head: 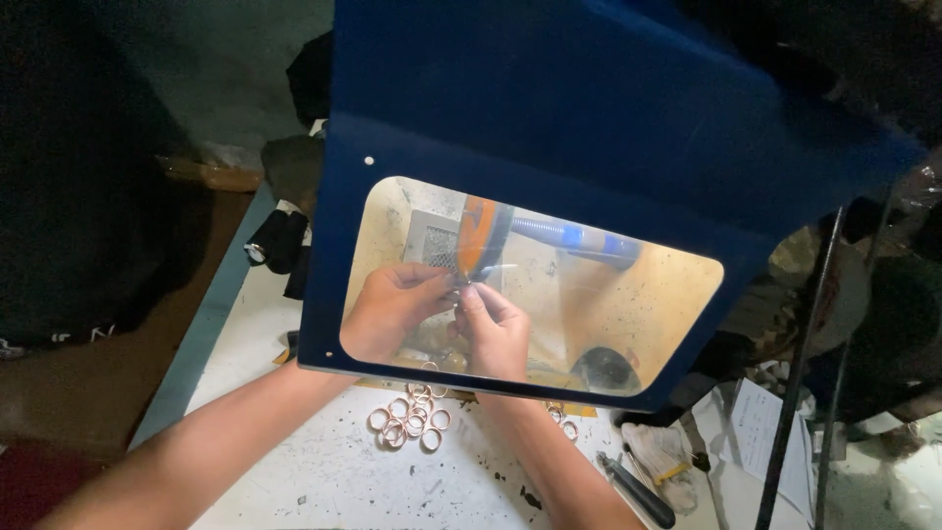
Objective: Polishing copper rings using a rotating polishing wheel inside a protective enclosure.
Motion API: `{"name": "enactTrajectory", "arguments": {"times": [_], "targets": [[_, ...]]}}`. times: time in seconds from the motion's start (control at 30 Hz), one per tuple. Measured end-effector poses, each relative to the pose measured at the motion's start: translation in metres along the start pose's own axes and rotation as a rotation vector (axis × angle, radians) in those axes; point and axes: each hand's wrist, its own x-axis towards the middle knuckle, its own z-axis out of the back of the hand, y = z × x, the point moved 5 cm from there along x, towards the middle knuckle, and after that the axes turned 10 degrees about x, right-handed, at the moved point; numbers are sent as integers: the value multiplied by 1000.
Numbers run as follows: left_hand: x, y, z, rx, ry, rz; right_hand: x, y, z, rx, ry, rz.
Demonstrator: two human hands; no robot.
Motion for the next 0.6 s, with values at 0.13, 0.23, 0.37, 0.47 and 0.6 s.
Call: {"name": "enactTrajectory", "arguments": {"times": [0.13,0.23,0.37,0.47,0.6], "targets": [[-3,-3,-4,-72,-15,-15,-2,2,-3,28,12,-35],[1,4,-3,-120,-8,-14,-6,9,-9,-2,30,-28],[1,1,-2,-137,-39,-13,-3,16,-14,-39,64,-16],[-9,-7,-4,-137,-53,-13,-3,24,-18,-84,120,3],[-34,-26,-10,-132,-107,-39,-4,24,-12,-119,201,73]]}}
